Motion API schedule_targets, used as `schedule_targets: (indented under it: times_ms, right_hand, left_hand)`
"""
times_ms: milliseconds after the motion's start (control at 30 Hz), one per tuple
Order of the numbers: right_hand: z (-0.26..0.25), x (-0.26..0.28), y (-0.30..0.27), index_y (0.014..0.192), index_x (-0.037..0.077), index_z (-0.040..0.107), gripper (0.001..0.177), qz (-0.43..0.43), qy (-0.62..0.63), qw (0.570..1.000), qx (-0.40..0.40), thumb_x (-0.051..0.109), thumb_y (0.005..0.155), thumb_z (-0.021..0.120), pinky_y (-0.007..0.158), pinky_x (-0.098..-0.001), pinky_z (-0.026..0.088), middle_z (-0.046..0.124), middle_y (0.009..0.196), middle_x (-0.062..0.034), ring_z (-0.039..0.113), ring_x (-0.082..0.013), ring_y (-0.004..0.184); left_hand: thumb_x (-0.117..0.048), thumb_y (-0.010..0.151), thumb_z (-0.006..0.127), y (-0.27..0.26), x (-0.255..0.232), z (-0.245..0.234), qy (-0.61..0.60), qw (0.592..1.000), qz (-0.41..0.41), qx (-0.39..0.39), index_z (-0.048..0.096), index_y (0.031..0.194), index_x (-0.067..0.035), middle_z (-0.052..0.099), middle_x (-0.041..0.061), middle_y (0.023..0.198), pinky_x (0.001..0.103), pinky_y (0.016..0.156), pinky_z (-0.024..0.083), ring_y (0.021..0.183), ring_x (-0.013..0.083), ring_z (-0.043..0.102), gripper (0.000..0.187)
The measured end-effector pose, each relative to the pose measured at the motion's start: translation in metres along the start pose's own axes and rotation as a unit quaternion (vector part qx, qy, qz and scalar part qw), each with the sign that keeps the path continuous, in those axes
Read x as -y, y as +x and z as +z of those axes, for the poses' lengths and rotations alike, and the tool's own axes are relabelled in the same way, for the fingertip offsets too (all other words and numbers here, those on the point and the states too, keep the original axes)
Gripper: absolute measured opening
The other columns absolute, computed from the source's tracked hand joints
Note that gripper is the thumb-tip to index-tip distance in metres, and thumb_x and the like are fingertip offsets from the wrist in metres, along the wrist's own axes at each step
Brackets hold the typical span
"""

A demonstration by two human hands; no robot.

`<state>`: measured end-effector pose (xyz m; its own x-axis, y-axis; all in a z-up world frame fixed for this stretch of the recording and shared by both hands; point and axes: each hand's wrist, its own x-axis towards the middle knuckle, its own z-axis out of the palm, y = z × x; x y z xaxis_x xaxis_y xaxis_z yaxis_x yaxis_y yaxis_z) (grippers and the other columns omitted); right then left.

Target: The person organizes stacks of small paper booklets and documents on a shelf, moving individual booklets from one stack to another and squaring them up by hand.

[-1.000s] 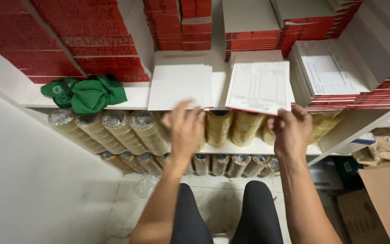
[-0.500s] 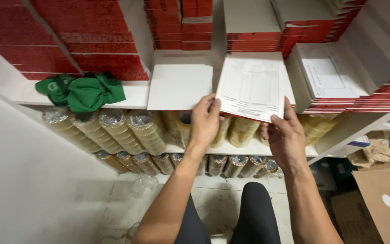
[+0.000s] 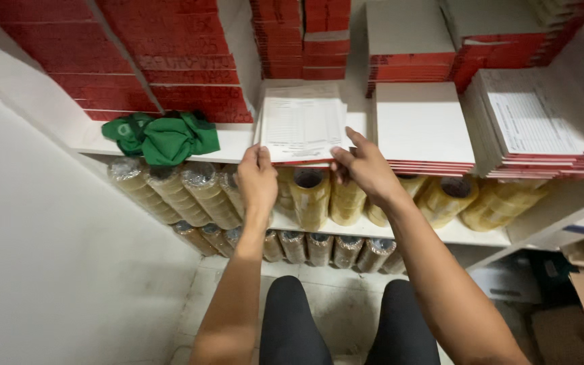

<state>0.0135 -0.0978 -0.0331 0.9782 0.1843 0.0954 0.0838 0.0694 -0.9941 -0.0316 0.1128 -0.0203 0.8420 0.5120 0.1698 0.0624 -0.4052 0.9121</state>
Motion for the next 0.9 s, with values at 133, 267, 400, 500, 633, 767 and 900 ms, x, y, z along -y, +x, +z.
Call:
schedule_targets:
  times_ms: [133, 267, 400, 500, 633, 767, 900]
  right_hand:
    - [0.001, 0.046, -0.042, 0.151, -0.007, 0.041, 0.06, 0.03, -0.094, 0.994, -0.054, 0.021, 0.102, 0.062, 0.035, -0.0377, 0.053, 0.069, 0.072, -0.0218, 0.068, -0.028, 0.044]
    - [-0.035, 0.067, -0.096, 0.15, 0.01, 0.058, 0.055, 0.027, -0.325, 0.919, -0.221, 0.036, 0.102, 0.063, 0.075, -0.0531, 0.053, 0.069, 0.082, -0.026, 0.072, -0.0444, 0.085]
    - [-0.107, 0.039, -0.111, 0.155, -0.007, 0.035, 0.055, -0.024, -0.274, 0.907, -0.32, 0.015, 0.108, 0.055, 0.045, -0.0379, 0.043, 0.06, 0.053, -0.0143, 0.059, -0.0282, 0.041]
    - [-0.127, 0.015, -0.105, 0.154, -0.013, 0.032, 0.056, -0.018, -0.182, 0.946, -0.269, 0.01, 0.107, 0.053, 0.038, -0.0395, 0.047, 0.062, 0.069, -0.0241, 0.059, -0.0301, 0.045]
    - [-0.109, 0.034, -0.114, 0.15, -0.017, 0.038, 0.056, -0.002, -0.228, 0.933, -0.277, 0.014, 0.106, 0.055, 0.038, -0.0419, 0.049, 0.065, 0.065, -0.0257, 0.062, -0.0316, 0.044]
    - [-0.094, 0.032, -0.121, 0.151, -0.015, 0.037, 0.06, 0.028, -0.222, 0.938, -0.265, 0.016, 0.104, 0.057, 0.042, -0.0412, 0.05, 0.065, 0.062, -0.023, 0.064, -0.0303, 0.045]
    - [-0.081, 0.032, -0.126, 0.142, -0.015, 0.041, 0.047, 0.0, -0.015, 0.95, -0.312, 0.016, 0.109, 0.051, 0.045, -0.0333, 0.055, 0.068, 0.088, -0.0288, 0.072, -0.0309, 0.06]
  left_hand:
    - [-0.039, 0.101, 0.058, 0.024, 0.029, 0.015, 0.094, 0.993, 0.06, -0.046, 0.077, 0.114, -0.022, 0.078, 0.012, 0.086, 0.051, 0.08, 0.057, 0.092, 0.036, 0.075, 0.028]
    - [-0.025, 0.104, 0.06, 0.022, 0.036, 0.011, 0.199, 0.945, 0.213, -0.148, 0.074, 0.108, -0.004, 0.07, 0.017, 0.088, 0.047, 0.064, 0.059, 0.075, 0.0377, 0.073, 0.025]
    - [-0.009, 0.085, 0.075, 0.018, 0.04, 0.028, 0.216, 0.897, 0.32, -0.216, 0.07, 0.115, -0.002, 0.057, 0.013, 0.102, 0.048, 0.074, 0.057, 0.088, 0.0382, 0.067, 0.032]
    - [-0.004, 0.09, 0.066, -0.027, 0.022, 0.089, 0.202, 0.839, 0.493, -0.111, 0.072, 0.095, -0.007, 0.056, 0.009, 0.083, 0.028, 0.065, 0.053, 0.079, 0.0268, 0.068, 0.008]
    - [-0.016, 0.099, 0.064, -0.072, -0.011, 0.137, -0.007, 0.899, 0.438, 0.017, 0.075, 0.102, -0.006, 0.062, 0.003, 0.092, 0.031, 0.069, 0.058, 0.085, 0.0239, 0.07, 0.016]
    - [-0.026, 0.1, 0.061, -0.071, -0.028, 0.147, 0.002, 0.964, 0.25, 0.093, 0.072, 0.116, 0.002, 0.069, 0.022, 0.096, 0.051, 0.079, 0.056, 0.096, 0.045, 0.07, 0.034]
    - [-0.03, 0.096, 0.069, -0.064, -0.043, 0.141, -0.016, 0.989, 0.112, 0.093, 0.075, 0.113, -0.003, 0.076, 0.021, 0.1, 0.05, 0.086, 0.056, 0.101, 0.043, 0.072, 0.032]
